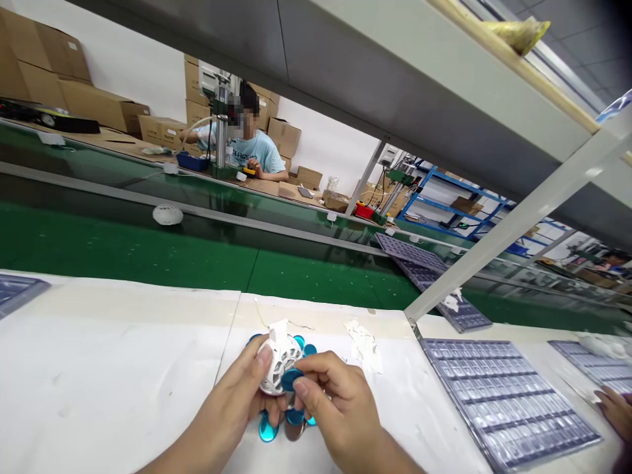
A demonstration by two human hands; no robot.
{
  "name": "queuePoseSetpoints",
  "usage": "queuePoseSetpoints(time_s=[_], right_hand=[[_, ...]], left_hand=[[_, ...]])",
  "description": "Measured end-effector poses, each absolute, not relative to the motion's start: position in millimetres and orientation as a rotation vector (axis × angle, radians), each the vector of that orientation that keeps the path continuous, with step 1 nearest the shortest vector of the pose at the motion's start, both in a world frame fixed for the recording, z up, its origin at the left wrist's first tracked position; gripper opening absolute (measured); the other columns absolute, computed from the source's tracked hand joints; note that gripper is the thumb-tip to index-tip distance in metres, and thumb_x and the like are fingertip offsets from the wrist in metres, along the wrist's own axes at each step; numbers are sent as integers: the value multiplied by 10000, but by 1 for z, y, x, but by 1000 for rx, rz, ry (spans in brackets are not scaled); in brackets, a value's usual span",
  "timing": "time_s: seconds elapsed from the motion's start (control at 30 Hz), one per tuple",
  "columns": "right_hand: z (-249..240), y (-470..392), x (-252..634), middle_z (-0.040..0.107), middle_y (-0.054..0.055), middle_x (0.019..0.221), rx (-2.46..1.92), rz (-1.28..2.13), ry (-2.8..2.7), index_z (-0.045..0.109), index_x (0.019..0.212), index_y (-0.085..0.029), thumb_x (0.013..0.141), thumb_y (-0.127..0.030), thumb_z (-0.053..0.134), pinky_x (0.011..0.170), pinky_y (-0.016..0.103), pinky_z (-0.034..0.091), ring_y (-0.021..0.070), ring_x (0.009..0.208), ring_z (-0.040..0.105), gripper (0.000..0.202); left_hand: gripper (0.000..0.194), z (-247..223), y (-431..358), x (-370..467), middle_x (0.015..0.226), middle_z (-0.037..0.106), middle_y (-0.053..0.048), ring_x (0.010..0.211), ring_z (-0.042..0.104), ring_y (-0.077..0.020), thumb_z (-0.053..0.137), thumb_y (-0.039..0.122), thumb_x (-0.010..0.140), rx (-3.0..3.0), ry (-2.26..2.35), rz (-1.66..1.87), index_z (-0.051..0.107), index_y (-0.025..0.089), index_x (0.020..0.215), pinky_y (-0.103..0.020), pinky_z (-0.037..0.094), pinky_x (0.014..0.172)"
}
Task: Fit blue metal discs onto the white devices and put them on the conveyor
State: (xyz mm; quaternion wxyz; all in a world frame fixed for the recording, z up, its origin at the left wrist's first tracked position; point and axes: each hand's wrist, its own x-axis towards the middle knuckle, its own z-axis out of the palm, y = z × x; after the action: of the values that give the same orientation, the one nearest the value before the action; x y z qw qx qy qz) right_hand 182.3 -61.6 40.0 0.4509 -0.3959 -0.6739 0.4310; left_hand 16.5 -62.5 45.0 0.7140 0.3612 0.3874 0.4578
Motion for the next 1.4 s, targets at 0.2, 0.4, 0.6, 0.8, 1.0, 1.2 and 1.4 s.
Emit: queuePoseSetpoints(time_s=[0.2,0.4,0.6,0.8,1.0,1.2,1.4], right_hand=[[42,-58,181,693,3,681,-1022,1020,-1703,616,971,-225,944,-297,558,534,239,516,144,543,660,96],[40,-59,182,614,-26,638,-1113,1111,-1653,567,1007,-217,921,-355,578,529,247,498,148,550,618,163],[38,-55,178,558,-48,739,-1023,1451,-1338,500,1127,-246,766,-533,772,471,227,457,119,514,568,536],[35,-68,164,602,-18,655,-629,1863,-1254,384,1328,-220,798,-656,679,477,256,455,159,471,603,746],[29,-71,157,598,9,715,-673,1727,-1273,453,1297,-214,730,-688,715,514,301,493,212,591,641,784],[22,-70,162,638,78,961,-748,1619,-1314,427,1417,-239,806,-704,629,566,304,501,232,772,652,793],[25,-38,180,625,123,1070,-966,1394,-1118,550,1233,-199,882,-653,556,529,276,514,223,830,644,574]], left_hand=[[549,37,-61,13,672,634,-24,601,556,-189,499,608,909,826,842,976,512,194,1269,-306,474,586],[794,35,-64,11,687,637,3,634,562,-198,565,644,851,889,903,951,273,217,1454,-320,464,628],[944,35,-67,10,653,659,-2,617,546,-194,690,588,766,931,918,921,197,175,1458,-318,427,630],[1179,32,-79,16,542,604,16,497,486,-165,729,710,632,796,821,841,170,115,1481,-277,352,513],[1148,38,-85,20,591,632,-14,483,470,-145,741,733,591,738,901,906,289,121,1451,-262,314,489],[725,38,-78,23,587,630,0,435,440,-97,775,641,642,657,842,1000,574,184,1168,-218,314,453],[511,40,-36,1,666,684,-101,446,496,-127,426,568,947,408,797,1147,656,122,849,-250,477,462]])
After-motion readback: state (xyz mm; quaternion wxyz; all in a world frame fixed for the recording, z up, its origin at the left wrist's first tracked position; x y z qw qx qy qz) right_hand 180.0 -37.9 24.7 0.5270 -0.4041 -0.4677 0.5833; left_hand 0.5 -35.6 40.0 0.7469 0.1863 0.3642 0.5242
